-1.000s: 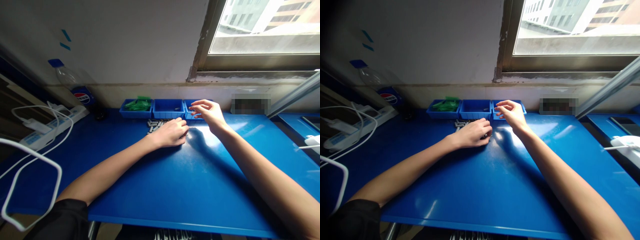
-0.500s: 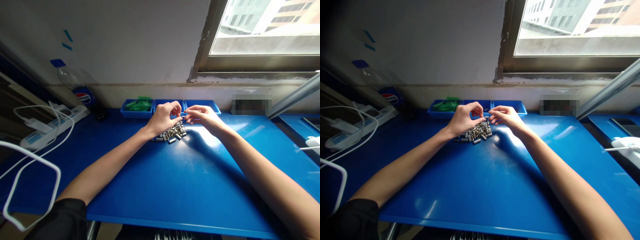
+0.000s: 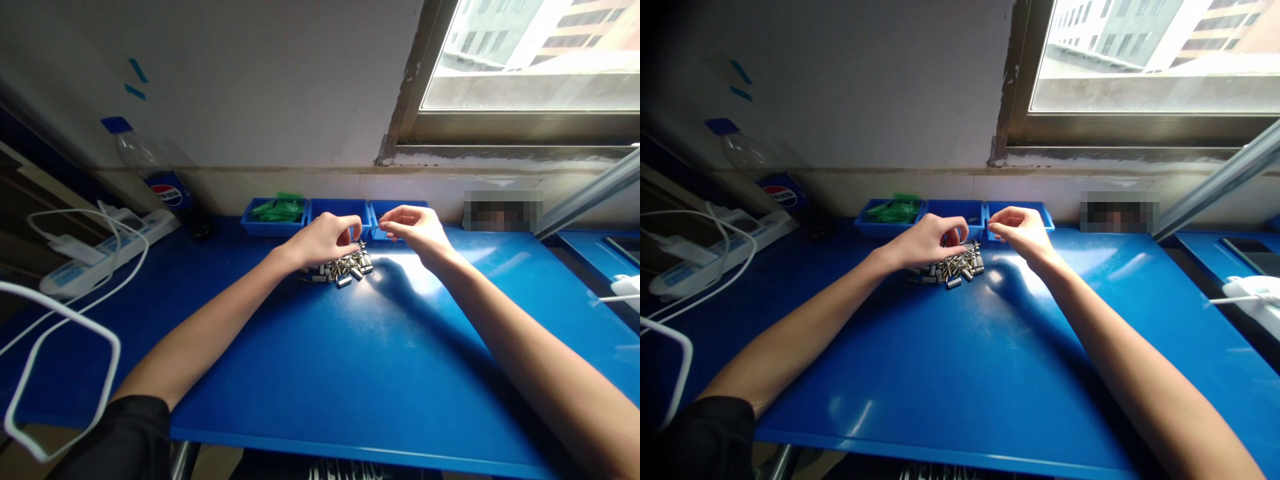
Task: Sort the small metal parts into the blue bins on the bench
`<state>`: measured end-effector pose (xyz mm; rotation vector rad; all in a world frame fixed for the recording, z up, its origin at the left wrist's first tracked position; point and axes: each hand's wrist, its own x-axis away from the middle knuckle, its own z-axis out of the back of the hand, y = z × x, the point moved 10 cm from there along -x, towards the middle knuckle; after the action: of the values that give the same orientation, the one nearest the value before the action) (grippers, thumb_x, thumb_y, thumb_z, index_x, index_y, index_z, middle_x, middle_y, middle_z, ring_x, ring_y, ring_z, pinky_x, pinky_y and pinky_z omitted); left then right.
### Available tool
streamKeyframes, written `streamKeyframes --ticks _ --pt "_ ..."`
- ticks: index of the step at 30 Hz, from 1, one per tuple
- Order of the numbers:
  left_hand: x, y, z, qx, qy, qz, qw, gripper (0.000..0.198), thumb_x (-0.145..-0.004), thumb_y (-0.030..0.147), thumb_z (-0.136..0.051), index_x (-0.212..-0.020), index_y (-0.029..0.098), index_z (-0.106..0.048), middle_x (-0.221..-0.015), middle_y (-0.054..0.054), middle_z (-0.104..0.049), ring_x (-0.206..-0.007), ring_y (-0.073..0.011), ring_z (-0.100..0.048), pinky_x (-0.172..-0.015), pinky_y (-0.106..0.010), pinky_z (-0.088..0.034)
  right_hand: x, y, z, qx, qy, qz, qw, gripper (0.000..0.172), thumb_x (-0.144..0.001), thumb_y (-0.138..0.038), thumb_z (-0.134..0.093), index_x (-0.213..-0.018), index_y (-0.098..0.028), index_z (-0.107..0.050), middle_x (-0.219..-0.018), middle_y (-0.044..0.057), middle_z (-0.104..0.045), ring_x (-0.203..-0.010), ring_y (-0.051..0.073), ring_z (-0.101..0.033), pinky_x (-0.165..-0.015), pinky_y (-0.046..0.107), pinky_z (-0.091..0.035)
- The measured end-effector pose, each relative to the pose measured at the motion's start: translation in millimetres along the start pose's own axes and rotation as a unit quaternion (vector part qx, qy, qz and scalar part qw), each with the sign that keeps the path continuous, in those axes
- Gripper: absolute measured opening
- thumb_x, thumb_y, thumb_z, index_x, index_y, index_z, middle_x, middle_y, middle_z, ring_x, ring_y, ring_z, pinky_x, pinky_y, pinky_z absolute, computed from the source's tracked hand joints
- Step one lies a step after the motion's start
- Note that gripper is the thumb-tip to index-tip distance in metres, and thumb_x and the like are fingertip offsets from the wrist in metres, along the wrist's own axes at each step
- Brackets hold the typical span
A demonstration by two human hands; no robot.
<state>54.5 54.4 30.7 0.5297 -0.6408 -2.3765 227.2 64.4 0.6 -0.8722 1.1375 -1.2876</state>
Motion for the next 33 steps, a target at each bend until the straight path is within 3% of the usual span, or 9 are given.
streamKeyframes --ticks 4,7,11,18,23,27,31,33 --pt "13.2 2.1 -16.5 -0.030 -0.180 0.007 0.983 0.007 -0.083 0.024 -0.073 -0.088 0.019 -0.071 -0.076 0.000 -0.072 -0.065 -0.0137 -0.064 -0.059 -0.023 -0.041 1.8 -0.7 26.4 0.058 0.122 0.027 0.991 0.022 -0.073 -0.037 -0.082 -0.089 -0.023 -0.077 -0.079 0.004 -0.073 -0.071 0.021 -0.066 -0.068 0.036 -0.057" --pt "23.9 -1.3 -18.2 -0.089 -0.242 0.042 0.965 0.014 -0.073 0.015 -0.074 -0.085 0.021 -0.070 -0.076 0.001 -0.072 -0.064 -0.0149 -0.063 -0.056 -0.024 -0.038 1.0 3.3 26.7 0.035 0.122 0.018 0.992 0.028 -0.072 -0.037 -0.081 -0.097 -0.026 -0.075 -0.085 0.003 -0.074 -0.070 0.021 -0.067 -0.065 0.036 -0.057" --pt "34.5 -10.4 -17.5 -0.186 -0.277 0.116 0.936 0.030 -0.061 0.008 -0.075 -0.088 0.022 -0.070 -0.078 0.001 -0.072 -0.064 -0.0181 -0.061 -0.054 -0.027 -0.037 -0.8 5.0 17.0 0.015 0.088 0.001 0.996 0.022 -0.074 -0.038 -0.080 -0.093 -0.026 -0.074 -0.082 0.002 -0.073 -0.069 0.021 -0.069 -0.065 0.036 -0.058" --pt "37.2 -7.3 -25.2 -0.266 -0.290 0.118 0.912 0.038 -0.061 0.005 -0.073 -0.095 0.022 -0.070 -0.090 -0.003 -0.073 -0.066 -0.0195 -0.061 -0.055 -0.027 -0.036 -1.0 2.5 4.2 -0.021 0.050 -0.009 0.998 0.016 -0.074 -0.034 -0.079 -0.087 -0.025 -0.074 -0.075 0.002 -0.071 -0.066 0.019 -0.065 -0.063 0.034 -0.055" --pt "39.3 -10.7 -27.8 -0.245 -0.301 0.131 0.912 0.043 -0.059 0.007 -0.075 -0.099 0.023 -0.069 -0.092 -0.003 -0.073 -0.067 -0.0196 -0.062 -0.053 -0.026 -0.035 -0.7 1.0 2.7 -0.027 0.040 -0.021 0.999 0.017 -0.073 -0.035 -0.077 -0.086 -0.024 -0.072 -0.081 0.003 -0.072 -0.063 0.017 -0.063 -0.061 0.034 -0.054" --pt "42.8 -17.3 -16.9 -0.178 -0.292 0.142 0.929 0.049 -0.057 0.007 -0.074 -0.103 0.025 -0.071 -0.082 0.001 -0.073 -0.063 -0.0187 -0.062 -0.054 -0.026 -0.039 -0.6 0.4 2.5 -0.038 0.040 -0.022 0.998 0.017 -0.072 -0.034 -0.077 -0.085 -0.024 -0.071 -0.083 0.004 -0.073 -0.063 0.017 -0.062 -0.060 0.033 -0.053" --pt "31.8 1.2 4.7 -0.094 -0.224 0.051 0.969 0.034 -0.066 0.008 -0.066 -0.094 0.022 -0.079 -0.072 0.001 -0.073 -0.061 -0.0156 -0.063 -0.059 -0.025 -0.044 -1.2 1.9 -0.7 -0.042 0.030 -0.026 0.998 0.016 -0.073 -0.034 -0.076 -0.085 -0.025 -0.071 -0.084 0.004 -0.073 -0.064 0.017 -0.063 -0.060 0.033 -0.053" --pt "20.8 18.0 24.5 -0.040 -0.128 -0.003 0.991 0.022 -0.073 0.011 -0.067 -0.087 0.019 -0.082 -0.075 -0.001 -0.075 -0.067 -0.0150 -0.066 -0.065 -0.024 -0.048 -1.1 3.7 -2.5 -0.040 0.021 -0.033 0.998 0.016 -0.074 -0.034 -0.075 -0.087 -0.025 -0.072 -0.083 0.004 -0.074 -0.064 0.018 -0.063 -0.061 0.034 -0.054"
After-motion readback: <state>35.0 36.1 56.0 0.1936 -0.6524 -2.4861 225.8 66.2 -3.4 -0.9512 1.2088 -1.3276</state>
